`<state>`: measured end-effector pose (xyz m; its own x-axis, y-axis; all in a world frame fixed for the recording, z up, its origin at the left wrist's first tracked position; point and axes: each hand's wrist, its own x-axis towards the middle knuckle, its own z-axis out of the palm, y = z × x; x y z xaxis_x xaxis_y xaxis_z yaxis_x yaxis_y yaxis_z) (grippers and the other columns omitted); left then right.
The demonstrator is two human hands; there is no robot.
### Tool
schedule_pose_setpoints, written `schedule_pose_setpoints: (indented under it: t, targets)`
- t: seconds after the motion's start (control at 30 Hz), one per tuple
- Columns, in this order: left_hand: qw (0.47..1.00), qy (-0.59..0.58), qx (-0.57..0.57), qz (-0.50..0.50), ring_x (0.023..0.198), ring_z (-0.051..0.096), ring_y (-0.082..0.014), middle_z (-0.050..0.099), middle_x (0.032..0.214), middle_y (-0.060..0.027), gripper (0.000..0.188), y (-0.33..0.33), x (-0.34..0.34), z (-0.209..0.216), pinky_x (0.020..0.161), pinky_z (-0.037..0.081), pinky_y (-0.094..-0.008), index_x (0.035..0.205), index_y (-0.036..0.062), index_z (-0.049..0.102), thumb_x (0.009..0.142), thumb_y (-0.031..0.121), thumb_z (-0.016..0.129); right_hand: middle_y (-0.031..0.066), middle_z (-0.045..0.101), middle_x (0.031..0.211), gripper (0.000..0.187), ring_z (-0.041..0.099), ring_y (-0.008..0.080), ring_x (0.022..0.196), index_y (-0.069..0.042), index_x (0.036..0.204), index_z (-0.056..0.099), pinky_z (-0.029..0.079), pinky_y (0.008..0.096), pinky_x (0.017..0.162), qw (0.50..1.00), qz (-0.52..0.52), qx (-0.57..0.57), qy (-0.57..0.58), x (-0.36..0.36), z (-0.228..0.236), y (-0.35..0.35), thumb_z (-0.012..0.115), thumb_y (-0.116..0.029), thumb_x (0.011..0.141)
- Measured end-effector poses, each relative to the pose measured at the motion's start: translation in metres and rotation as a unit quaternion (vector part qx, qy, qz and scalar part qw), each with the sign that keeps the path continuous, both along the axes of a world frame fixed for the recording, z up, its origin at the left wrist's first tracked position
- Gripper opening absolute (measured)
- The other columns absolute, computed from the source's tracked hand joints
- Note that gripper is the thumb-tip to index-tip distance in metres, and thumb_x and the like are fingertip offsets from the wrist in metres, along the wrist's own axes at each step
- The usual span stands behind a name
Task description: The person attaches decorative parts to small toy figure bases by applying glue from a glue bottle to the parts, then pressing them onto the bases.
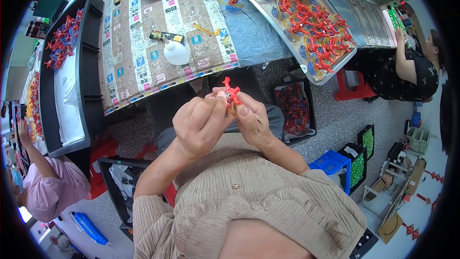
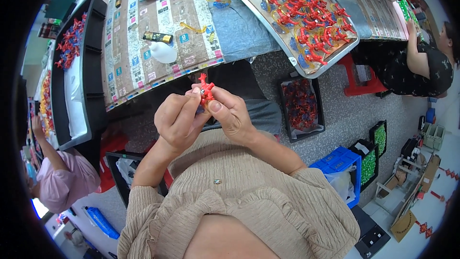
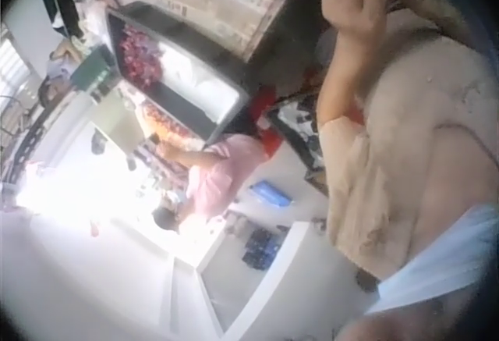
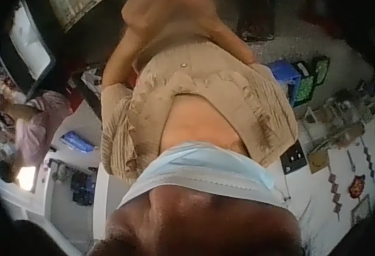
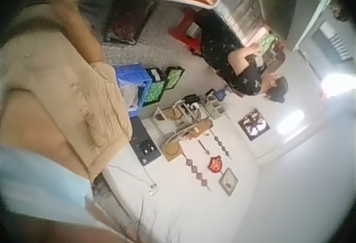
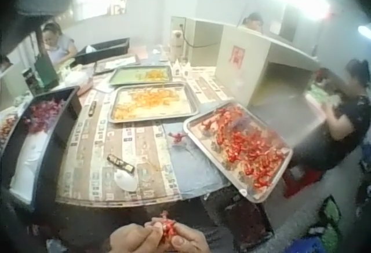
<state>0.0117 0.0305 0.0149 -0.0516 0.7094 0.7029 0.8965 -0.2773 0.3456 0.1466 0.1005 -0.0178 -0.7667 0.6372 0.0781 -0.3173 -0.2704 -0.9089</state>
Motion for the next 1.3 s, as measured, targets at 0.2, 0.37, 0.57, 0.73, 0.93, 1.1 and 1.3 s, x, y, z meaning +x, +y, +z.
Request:
schedule_pose_setpoints:
  t: [0.2,0.37,0.57,0.73,0.93,1.1,1.3]
  targets:
    - [1.000,-0.009,-0.002,0.002,0.063,0.059,-0.0190,0.058,0.077,-0.0090,0.036,-0.003,0.001,-0.002,0.052,0.047,-0.0267,0.094,-0.0055,0.065,0.063,0.005,0.081,0.0114,0.059,0.117,0.054,0.055,0.0142,0.108,0.006,0.127,0.051,0.043,0.0279,0.094,1.000,-0.002,0.007,-0.010,0.001,0.000,-0.002,0.047,-0.040,0.098]
    - [1.000,-0.004,-0.009,0.010,0.062,0.059,-0.0192,0.058,0.077,-0.0091,0.036,-0.003,0.001,-0.001,0.052,0.047,-0.0270,0.094,-0.0058,0.064,0.064,0.005,0.081,0.0112,0.059,0.117,0.054,0.055,0.0143,0.108,0.006,0.127,0.051,0.043,0.0277,0.093,1.000,-0.009,0.005,-0.011,-0.001,0.001,-0.001,0.047,-0.039,0.098]
    - [1.000,-0.015,-0.001,-0.012,0.061,0.058,-0.0209,0.058,0.077,-0.0102,0.037,0.002,0.001,0.001,0.052,0.047,-0.0283,0.094,-0.0058,0.064,0.062,0.004,0.081,0.0100,0.058,0.118,0.051,0.054,0.0132,0.109,0.006,0.127,0.050,0.042,0.0272,0.095,1.000,-0.001,-0.002,-0.006,0.002,0.003,0.002,0.049,-0.035,0.098]
    - [1.000,-0.009,-0.013,-0.002,0.060,0.057,-0.0222,0.059,0.078,-0.0124,0.038,0.000,0.002,-0.001,0.052,0.046,-0.0295,0.094,-0.0063,0.064,0.061,0.001,0.080,0.0081,0.058,0.117,0.046,0.052,0.0120,0.108,0.005,0.126,0.051,0.042,0.0269,0.094,0.999,0.007,-0.035,-0.008,0.001,0.002,0.001,0.053,-0.030,0.096]
    - [1.000,-0.013,-0.009,-0.005,0.060,0.057,-0.0217,0.060,0.078,-0.0124,0.037,0.003,0.005,-0.001,0.052,0.046,-0.0285,0.094,-0.0064,0.065,0.061,0.000,0.080,0.0149,0.057,0.123,0.056,0.053,0.0193,0.117,0.008,0.129,0.048,0.038,0.0315,0.102,0.999,0.021,0.003,-0.037,0.006,0.001,0.003,0.045,-0.038,0.097]
    - [1.000,-0.014,-0.015,0.003,0.060,0.056,-0.0215,0.059,0.077,-0.0110,0.037,0.008,0.005,-0.001,0.051,0.045,-0.0286,0.093,-0.0056,0.065,0.061,0.002,0.080,0.0128,0.058,0.121,0.054,0.053,0.0179,0.115,0.006,0.128,0.050,0.039,0.0305,0.100,0.999,0.012,0.005,-0.040,0.005,0.003,0.006,0.047,-0.038,0.097]
    - [0.981,-0.184,-0.056,0.035,0.063,0.056,-0.0164,0.058,0.075,-0.0072,0.033,0.024,0.009,0.003,0.053,0.045,-0.0263,0.094,-0.0004,0.067,0.064,0.003,0.080,0.0066,0.061,0.111,0.042,0.055,0.0113,0.103,0.004,0.122,0.054,0.044,0.0261,0.091,0.997,-0.054,0.020,-0.046,0.008,0.013,0.017,0.057,-0.029,0.096]
